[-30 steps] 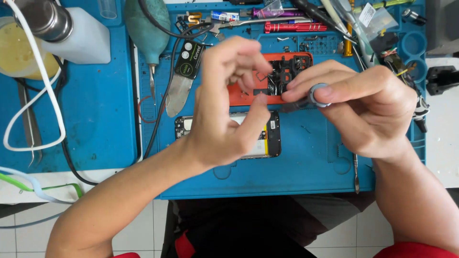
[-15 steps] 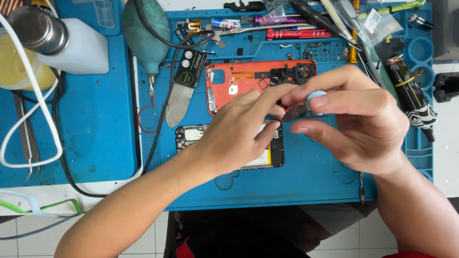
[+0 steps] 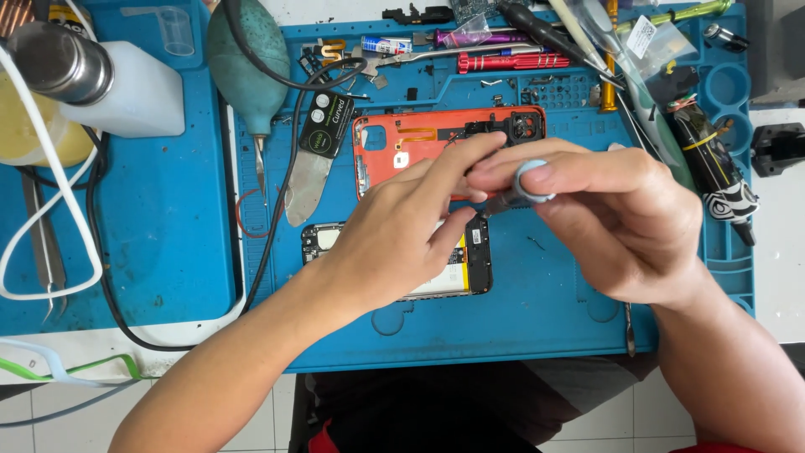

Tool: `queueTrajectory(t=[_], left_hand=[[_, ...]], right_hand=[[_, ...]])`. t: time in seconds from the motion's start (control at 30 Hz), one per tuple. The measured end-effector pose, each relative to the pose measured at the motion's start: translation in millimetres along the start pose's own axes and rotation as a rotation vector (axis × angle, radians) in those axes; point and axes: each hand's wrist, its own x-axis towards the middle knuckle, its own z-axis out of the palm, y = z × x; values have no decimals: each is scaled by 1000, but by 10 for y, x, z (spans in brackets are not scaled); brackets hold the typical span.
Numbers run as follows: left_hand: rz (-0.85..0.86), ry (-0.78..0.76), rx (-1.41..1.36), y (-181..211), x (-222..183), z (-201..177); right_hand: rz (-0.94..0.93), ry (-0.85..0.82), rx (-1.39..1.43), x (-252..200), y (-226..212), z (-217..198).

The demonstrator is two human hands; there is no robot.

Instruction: The person is unscrewing the bottom speaker module from a disassembled smartphone using a precision screwdriver and prying it loose.

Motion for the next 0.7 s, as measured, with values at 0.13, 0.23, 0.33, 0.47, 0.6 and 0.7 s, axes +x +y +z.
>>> queueTrajectory(t=[0.13,0.23,0.33,0.47,0.6,0.7], left_hand=[[17,41,25,-87,-33,68],[64,39,72,-90,-38,76],[38,44,119,-103,-57,77],[53,43,123,-147,-60,120],[65,68,136,-116,-70,91],[66,101,69,-121,-85,74]], right_hand=[[-87,-7,-210,-25,190,-50],[-72,-2,-141,22,125,-43],[-12,-50,38,81,43,-49],[-40,-46,28,55,154,-33],[12,-37,137,42,49,-28],[-72,-49,-23,36,157,-41]])
